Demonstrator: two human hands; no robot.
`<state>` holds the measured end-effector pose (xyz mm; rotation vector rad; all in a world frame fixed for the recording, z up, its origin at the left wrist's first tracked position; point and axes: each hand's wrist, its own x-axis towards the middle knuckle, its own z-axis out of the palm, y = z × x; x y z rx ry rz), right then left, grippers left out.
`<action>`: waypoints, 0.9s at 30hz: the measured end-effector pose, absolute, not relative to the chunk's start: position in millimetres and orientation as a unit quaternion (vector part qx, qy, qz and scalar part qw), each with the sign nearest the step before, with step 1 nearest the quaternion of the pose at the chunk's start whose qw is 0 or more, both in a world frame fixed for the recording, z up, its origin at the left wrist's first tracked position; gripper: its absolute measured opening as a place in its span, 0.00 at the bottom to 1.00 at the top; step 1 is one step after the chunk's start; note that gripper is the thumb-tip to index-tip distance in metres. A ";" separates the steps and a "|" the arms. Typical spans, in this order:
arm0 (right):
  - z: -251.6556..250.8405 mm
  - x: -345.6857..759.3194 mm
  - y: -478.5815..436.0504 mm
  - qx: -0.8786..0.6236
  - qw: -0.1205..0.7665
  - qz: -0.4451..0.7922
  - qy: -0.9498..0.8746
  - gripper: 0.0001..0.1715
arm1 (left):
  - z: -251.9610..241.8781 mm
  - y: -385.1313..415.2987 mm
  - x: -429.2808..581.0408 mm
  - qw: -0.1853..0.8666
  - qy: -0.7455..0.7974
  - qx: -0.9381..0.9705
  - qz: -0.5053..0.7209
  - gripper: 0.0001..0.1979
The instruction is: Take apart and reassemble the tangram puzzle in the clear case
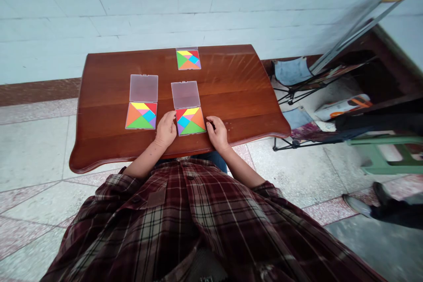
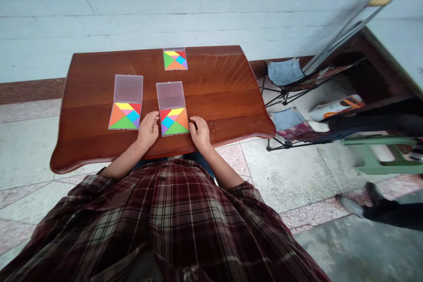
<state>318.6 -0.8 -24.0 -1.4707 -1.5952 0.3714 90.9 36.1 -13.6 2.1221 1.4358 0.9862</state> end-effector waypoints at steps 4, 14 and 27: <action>-24.7 318.4 -5.6 -0.610 0.418 0.141 -0.658 0.19 | 0.3 16.0 97.8 0.168 0.540 0.773 0.287 0.26; -23.7 314.6 -26.1 -0.622 0.295 0.111 -0.717 0.30 | -1.8 -9.9 106.6 0.156 0.544 0.799 0.203 0.27; -23.4 318.8 -3.4 -0.648 0.284 0.115 -0.697 0.23 | 9.0 27.4 68.4 0.169 0.535 0.770 0.303 0.20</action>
